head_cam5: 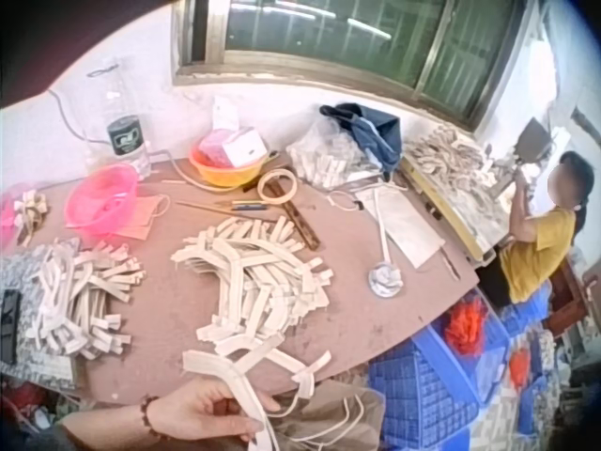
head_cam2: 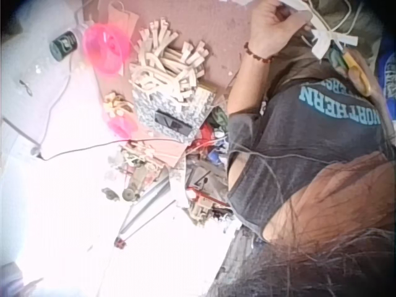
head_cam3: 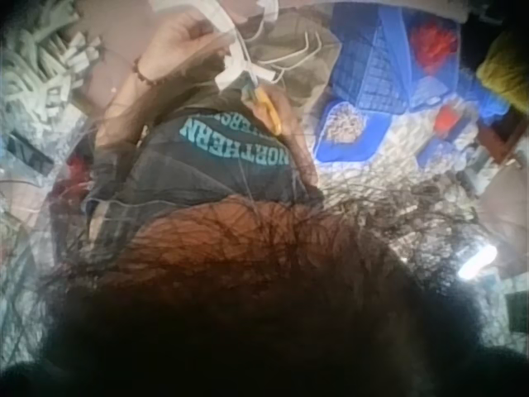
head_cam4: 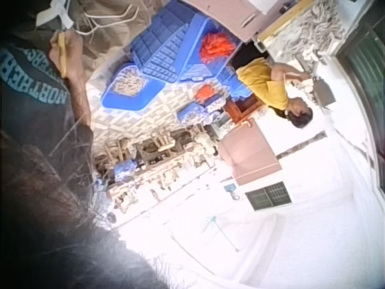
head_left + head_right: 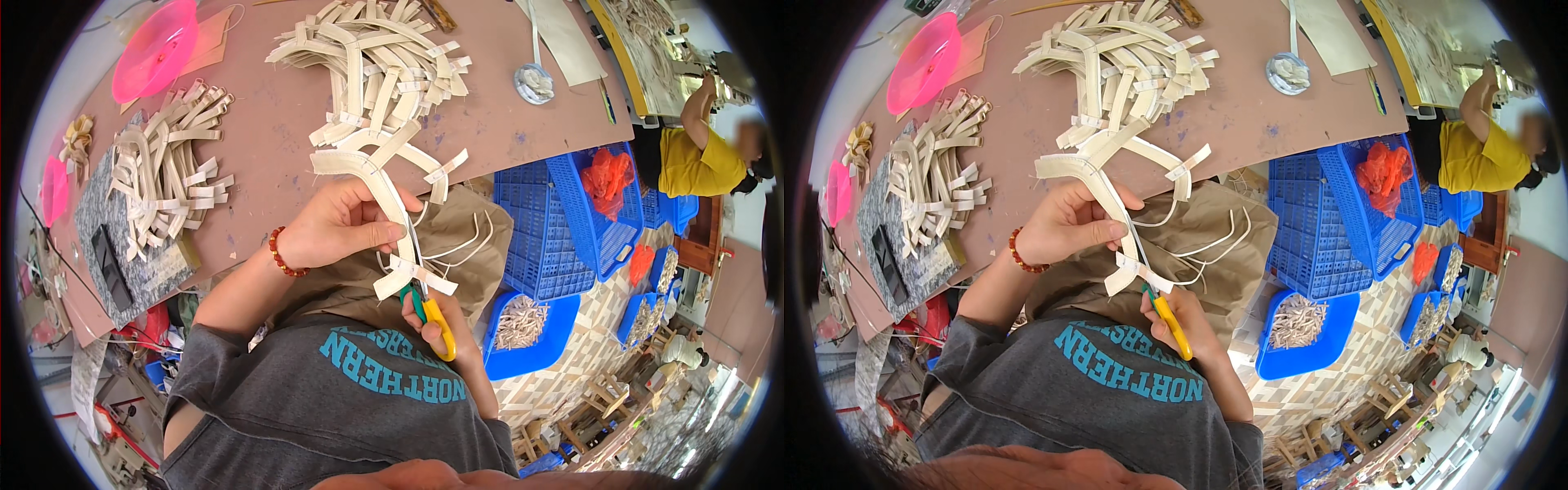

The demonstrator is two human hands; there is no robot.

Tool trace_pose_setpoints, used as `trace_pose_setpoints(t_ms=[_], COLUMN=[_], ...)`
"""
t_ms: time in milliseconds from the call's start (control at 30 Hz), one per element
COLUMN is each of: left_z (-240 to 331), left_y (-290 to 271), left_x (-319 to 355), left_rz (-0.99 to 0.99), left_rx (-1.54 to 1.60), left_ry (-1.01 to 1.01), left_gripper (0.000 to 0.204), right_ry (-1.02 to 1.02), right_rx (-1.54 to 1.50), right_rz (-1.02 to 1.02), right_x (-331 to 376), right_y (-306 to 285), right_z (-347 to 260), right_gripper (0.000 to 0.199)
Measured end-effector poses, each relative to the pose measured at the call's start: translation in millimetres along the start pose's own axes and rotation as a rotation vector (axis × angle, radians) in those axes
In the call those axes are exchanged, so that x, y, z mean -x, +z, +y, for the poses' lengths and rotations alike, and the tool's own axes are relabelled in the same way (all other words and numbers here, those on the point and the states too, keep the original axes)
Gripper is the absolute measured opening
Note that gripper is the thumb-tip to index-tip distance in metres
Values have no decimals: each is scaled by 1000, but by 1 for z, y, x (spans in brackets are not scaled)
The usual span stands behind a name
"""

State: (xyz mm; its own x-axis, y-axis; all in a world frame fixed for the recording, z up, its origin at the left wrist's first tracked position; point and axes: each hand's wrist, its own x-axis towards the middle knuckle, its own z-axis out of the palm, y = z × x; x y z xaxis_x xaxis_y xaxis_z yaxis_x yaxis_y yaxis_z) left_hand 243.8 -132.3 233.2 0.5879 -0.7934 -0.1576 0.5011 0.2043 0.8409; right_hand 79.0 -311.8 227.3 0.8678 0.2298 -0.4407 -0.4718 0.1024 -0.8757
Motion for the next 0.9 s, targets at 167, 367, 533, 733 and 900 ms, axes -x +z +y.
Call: trace_pose_setpoints(t_ms=[167, 367, 533, 733, 900], left_z=[4, 6, 6, 8, 7], left_y=[-1, -5, -5, -7, -3], left_x=[-1, -1, -1, -3, -3], left_rz=[-18, -75, -105, -103, 122], left_rx=[-36, -72, -105, -117, 35], left_ry=[-13, -41, -107, -159, -21], left_gripper=[28, 28, 28, 31, 33], right_ry=[-27, 100, 80, 135, 162], right_rx=[-20, 13, -8, -26, -61], right_rz=[65, 35, 53, 52, 106], right_x=[3, 5, -2, 1, 3], right_y=[1, -1, 4, 1, 4], right_z=[8, 1, -11, -4, -1], right_gripper=[40, 67, 79, 77, 75])
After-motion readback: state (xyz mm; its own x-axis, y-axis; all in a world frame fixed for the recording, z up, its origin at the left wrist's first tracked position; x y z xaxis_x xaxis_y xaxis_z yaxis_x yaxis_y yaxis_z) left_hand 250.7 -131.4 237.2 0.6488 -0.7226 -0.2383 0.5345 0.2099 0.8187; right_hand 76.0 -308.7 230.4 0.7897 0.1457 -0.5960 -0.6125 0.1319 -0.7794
